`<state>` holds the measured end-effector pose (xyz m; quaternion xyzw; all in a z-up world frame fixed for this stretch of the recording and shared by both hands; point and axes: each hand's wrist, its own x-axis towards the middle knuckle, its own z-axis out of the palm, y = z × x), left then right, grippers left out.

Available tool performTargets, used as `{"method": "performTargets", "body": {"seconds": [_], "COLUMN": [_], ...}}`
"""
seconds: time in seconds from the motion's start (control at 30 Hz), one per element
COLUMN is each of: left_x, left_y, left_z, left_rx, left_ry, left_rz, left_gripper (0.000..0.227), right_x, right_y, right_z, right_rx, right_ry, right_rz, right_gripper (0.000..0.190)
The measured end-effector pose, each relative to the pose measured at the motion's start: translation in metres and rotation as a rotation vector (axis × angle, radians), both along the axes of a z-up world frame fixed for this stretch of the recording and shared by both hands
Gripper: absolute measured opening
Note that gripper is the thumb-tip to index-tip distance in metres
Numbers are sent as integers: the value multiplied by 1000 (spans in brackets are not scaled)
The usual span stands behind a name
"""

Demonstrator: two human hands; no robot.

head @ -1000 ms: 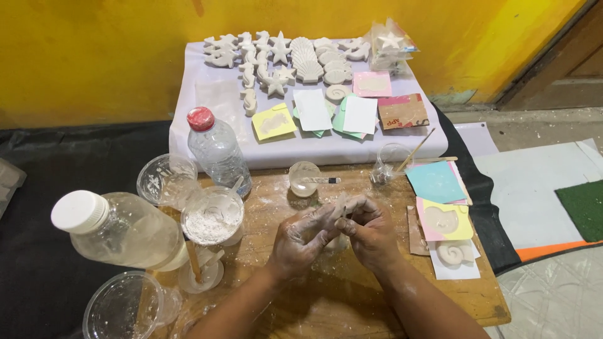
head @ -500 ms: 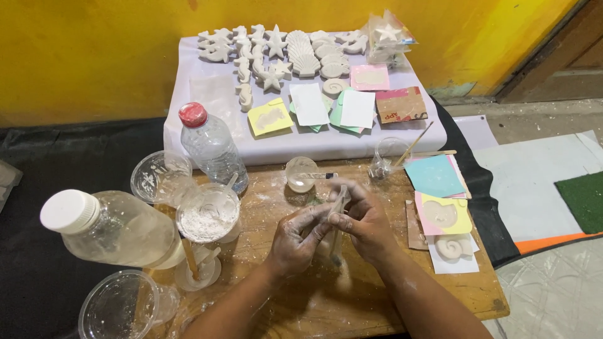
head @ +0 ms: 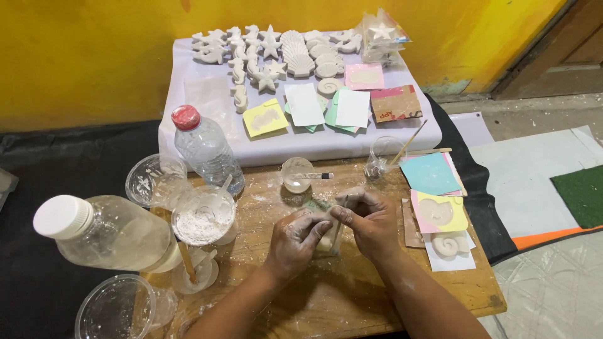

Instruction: Sanding small star-shaped toy parts and placing them into a plastic bag.

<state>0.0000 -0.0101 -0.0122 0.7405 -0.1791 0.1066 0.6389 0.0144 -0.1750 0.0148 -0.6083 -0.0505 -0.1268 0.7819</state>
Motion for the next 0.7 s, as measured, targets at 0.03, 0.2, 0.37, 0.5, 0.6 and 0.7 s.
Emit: {"method": "performTargets", "body": {"seconds": [0.03, 0.2, 0.37, 0.5, 0.6, 0.7], "left_x": [0, 0, -7, -2, -4, 3], "left_y": [0, -2, 8, 9, 9, 8], "left_z": [1, 3, 16, 8, 20, -4], "left_rx": [0, -36, -58, -78, -3, 128], "left_ry": [-4, -6, -7, 9, 73, 88], "left_rz": [-2, 1, -30, 37, -41, -135], "left_gripper": [19, 23, 32, 23, 30, 37], "right_x": [2, 11, -3, -5, -3, -6], "right_y": [0, 0, 2, 3, 0, 3], "right_z": [-3, -15, 20, 35, 19, 26], "right_rx": [0, 61, -41, -401, -313, -221], "right_ry": [-4, -21, 110, 51, 0, -51], "right_rz": [-2, -28, 207, 261, 181, 187], "right_gripper": [18, 25, 36, 15, 13, 10]}}
